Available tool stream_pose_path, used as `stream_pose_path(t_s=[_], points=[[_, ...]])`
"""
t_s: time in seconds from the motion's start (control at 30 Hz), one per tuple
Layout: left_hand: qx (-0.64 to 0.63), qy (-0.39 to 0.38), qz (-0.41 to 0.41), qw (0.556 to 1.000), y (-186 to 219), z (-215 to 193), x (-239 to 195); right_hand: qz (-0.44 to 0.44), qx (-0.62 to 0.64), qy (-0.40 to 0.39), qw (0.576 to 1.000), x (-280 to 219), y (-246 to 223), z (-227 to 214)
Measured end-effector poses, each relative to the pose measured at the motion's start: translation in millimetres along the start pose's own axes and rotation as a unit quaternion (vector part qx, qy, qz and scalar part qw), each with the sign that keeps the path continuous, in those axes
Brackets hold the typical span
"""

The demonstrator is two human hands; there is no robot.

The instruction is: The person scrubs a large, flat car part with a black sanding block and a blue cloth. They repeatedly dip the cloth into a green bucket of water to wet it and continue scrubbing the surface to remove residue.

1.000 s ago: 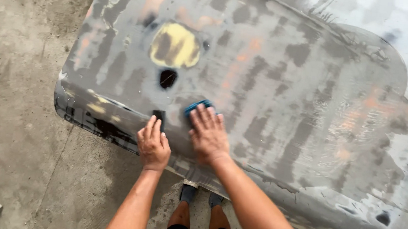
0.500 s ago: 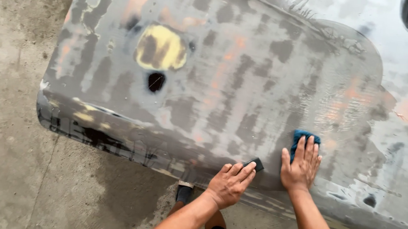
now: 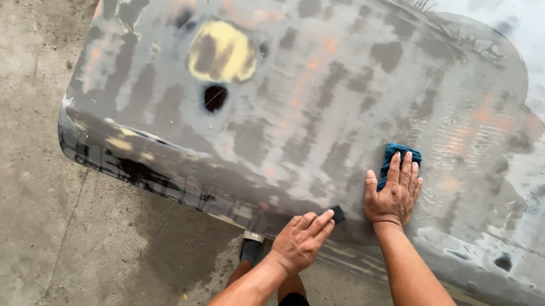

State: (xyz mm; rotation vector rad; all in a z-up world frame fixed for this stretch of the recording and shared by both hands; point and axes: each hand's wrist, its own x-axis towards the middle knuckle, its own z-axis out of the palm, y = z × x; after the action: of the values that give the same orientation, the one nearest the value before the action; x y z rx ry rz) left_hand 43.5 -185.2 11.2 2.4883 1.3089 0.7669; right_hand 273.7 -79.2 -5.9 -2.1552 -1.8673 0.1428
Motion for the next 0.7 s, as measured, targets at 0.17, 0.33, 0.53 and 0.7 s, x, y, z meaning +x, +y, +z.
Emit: stream_pose_path(t_s=[0.17,0.33,0.53,0.7], points=[[0.091,-0.001,-0.108,0.990,-77.3,-24.0,-28.7,0.010,0.002,-0.002,1.000,1.6,-4.8,-1.0],[0.165,0.137,-0.267,0.939,-59.0,-12.0,-22.7,-0.009,-0.002,-0.002,1.000,4.1,-2.8,1.5],[0.061,-0.034,-0.054,0.996,24.4,39.4,-17.3,-0.010,0.004,-0.006,1.000,1.5,-2.9,-3.5],[0.143,0.169,-0.285,0.933,-62.8,1.4,-41.0,-0.006,0.017,-0.008,1.000,1.0,-0.1,-1.5]])
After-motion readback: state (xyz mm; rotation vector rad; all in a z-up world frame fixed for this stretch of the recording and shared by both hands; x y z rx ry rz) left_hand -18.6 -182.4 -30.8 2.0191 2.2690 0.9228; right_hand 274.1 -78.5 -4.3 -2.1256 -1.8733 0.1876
